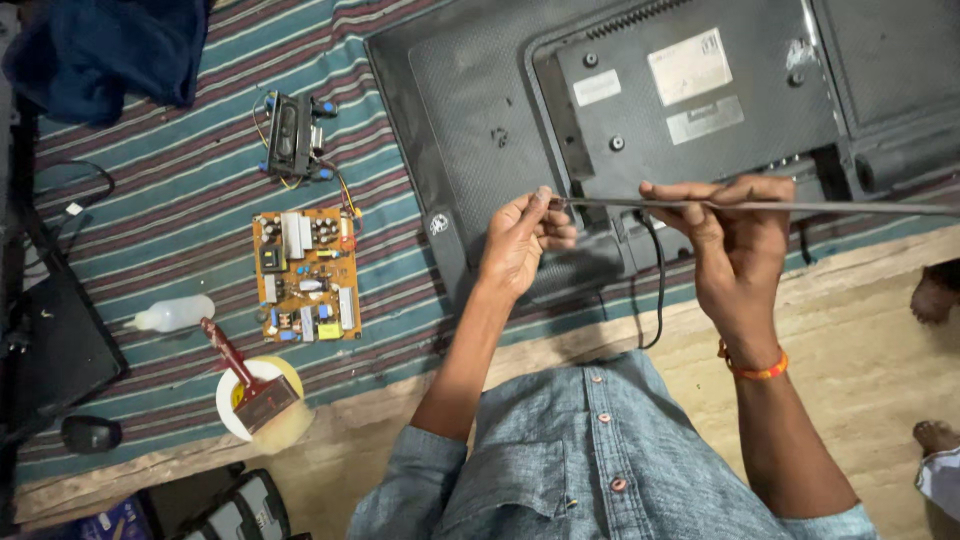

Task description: The person places a flat-screen TV on a workbench and uses a screwdriver to fasten screws into the back panel. They repeatedly pick up screws and tighten them into various locations on the TV's rear casing.

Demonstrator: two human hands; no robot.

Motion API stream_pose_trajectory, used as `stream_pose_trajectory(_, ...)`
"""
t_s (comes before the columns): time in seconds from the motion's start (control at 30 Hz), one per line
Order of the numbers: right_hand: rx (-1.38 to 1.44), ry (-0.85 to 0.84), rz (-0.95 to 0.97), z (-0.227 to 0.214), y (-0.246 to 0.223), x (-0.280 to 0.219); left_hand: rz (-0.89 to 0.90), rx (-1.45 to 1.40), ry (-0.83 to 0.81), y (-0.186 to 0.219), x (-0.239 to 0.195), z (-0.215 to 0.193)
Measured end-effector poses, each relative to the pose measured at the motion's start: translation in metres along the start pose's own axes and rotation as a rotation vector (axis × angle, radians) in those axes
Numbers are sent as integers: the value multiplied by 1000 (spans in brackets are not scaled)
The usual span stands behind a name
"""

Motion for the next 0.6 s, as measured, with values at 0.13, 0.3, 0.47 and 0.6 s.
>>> stream_pose_trajectory(0.13,-1,107,-21,-2,10,24,61,-74,68,19,19,14)
stream_pose_trajectory(0.3,-216,42,-187,-2,0,98,59,-32,197,40,49,23)
stream_pose_trajectory(0.47,-557,-39,-305,4,-3,187,81,482,201,43,49,20)
stream_pose_trajectory(0.6,-655,-145,-286,19,11,224,97,570,195,31,46,14)
Point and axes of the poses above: each hand's wrist, its own x-axis towards the middle knuckle, its own z-axis out of the palm, y = z × x, the point moved 9 cm from there along x, towards the middle knuckle, and after that the axes turned 8 degrees about -y, right-handed, at the moved point
